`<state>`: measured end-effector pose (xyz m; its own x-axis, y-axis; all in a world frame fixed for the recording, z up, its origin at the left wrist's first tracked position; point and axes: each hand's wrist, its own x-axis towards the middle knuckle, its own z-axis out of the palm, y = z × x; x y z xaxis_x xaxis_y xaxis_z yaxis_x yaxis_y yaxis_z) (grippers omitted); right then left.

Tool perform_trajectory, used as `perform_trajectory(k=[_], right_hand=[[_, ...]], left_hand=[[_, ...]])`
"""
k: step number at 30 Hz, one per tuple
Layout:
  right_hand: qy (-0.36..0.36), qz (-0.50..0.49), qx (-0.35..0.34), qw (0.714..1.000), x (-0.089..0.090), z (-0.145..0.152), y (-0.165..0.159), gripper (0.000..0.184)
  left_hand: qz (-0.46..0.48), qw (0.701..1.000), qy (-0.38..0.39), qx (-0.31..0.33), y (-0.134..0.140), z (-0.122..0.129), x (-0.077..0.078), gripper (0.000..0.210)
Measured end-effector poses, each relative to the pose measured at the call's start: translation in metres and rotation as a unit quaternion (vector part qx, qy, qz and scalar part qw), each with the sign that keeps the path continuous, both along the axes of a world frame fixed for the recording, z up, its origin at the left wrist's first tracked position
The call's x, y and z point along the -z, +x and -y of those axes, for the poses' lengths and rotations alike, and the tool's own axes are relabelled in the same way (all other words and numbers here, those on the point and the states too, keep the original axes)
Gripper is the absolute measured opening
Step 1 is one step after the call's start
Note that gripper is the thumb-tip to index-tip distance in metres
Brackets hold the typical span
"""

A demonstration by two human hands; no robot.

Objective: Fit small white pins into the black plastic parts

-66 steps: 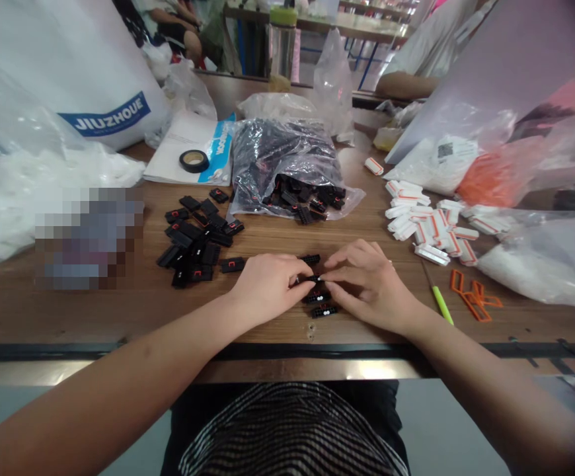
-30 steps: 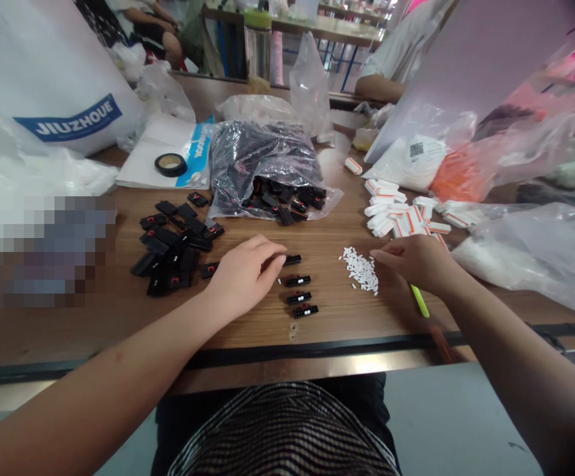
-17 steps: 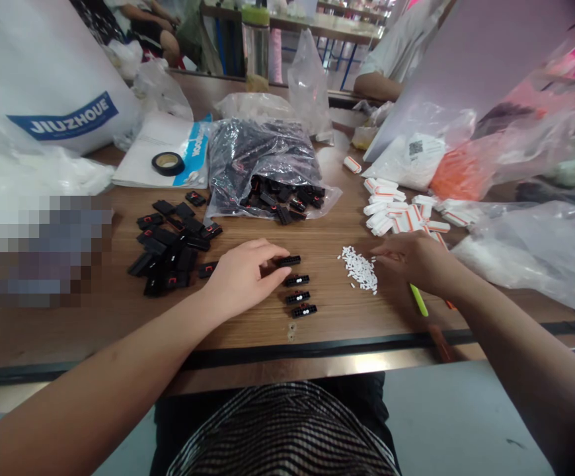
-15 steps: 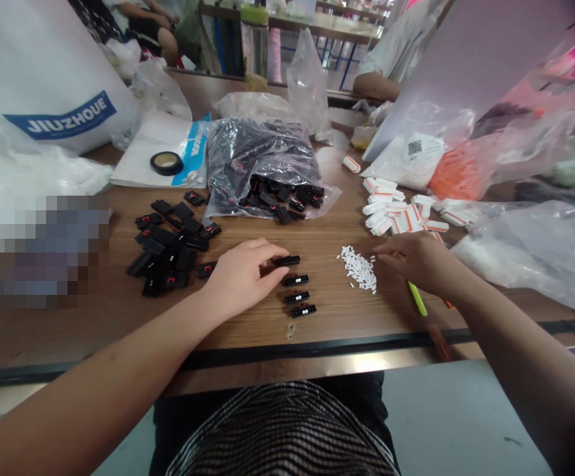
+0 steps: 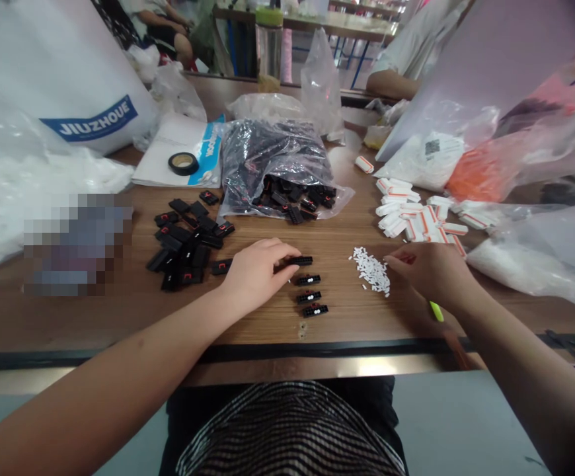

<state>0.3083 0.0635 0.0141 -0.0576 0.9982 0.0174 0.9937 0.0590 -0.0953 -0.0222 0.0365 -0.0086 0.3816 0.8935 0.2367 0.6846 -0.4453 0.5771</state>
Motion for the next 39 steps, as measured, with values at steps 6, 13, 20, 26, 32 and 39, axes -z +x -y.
perform_trajectory(k=[6,13,20,26,32,39], right_hand=[[-0.017,-0.102,0.029,0.994,-0.008,-0.003,-0.010,0.015],[-0.020,-0.233,-0.262,0.936,-0.027,0.003,-0.092,0.013],[-0.001,-0.219,-0.348,0.911,-0.012,-0.012,-0.117,0.011],[-0.006,-0.206,-0.355,0.912,-0.011,-0.012,-0.121,0.012],[0.017,-0.160,-0.363,0.918,-0.014,-0.009,-0.126,0.011],[0.056,-0.093,-0.396,0.912,-0.021,-0.002,-0.131,0.017]], left_hand=[[0.001,1.000,-0.022,-0.016,0.002,0.001,-0.005,0.009],[0.012,0.999,-0.041,-0.024,0.002,0.003,-0.005,0.010],[0.010,0.999,-0.042,-0.025,0.002,0.004,-0.007,0.011],[0.005,0.999,-0.041,-0.028,0.003,0.003,-0.007,0.010],[0.005,0.999,-0.044,-0.031,0.003,0.003,-0.006,0.010],[0.011,0.998,-0.047,-0.033,0.003,0.004,-0.006,0.010]])
